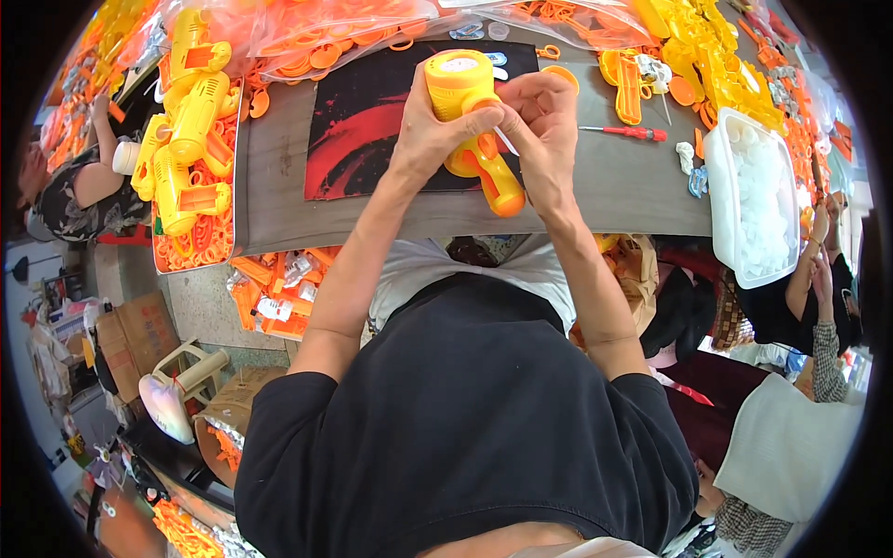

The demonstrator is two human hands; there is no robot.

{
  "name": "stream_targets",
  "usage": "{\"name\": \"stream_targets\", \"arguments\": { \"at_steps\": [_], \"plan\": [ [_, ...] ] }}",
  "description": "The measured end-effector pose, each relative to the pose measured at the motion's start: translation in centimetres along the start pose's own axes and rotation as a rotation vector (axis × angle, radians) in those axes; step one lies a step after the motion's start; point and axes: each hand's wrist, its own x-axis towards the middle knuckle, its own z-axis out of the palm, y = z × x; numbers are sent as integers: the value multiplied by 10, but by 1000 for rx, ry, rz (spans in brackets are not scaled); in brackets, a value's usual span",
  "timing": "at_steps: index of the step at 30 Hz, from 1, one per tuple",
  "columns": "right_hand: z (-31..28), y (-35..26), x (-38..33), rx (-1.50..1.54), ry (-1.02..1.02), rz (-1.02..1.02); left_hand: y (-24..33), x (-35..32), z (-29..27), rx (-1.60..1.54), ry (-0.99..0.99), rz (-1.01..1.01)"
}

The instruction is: Assembling plastic toy guns by snapping various colored parts together at a workshop table.

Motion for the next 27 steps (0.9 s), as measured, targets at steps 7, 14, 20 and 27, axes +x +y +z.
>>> {"name": "stream_targets", "arguments": {
  "at_steps": [7, 14, 20, 27],
  "plan": [
    [2, 21, -8, 339, -148, 172, -13, -3, 19, -39, 132, 190],
    [5, 18, -4, 319, -66, 144, -16, 7, 30, 102, 258, 239],
    [-53, 28, -10, -310, -24, -39, 22, 9, 6, 902, -8, 301],
    [-119, 30, 124, -967, 246, -429, 6, 12, 22, 1327, -455, 433]
  ]
}}
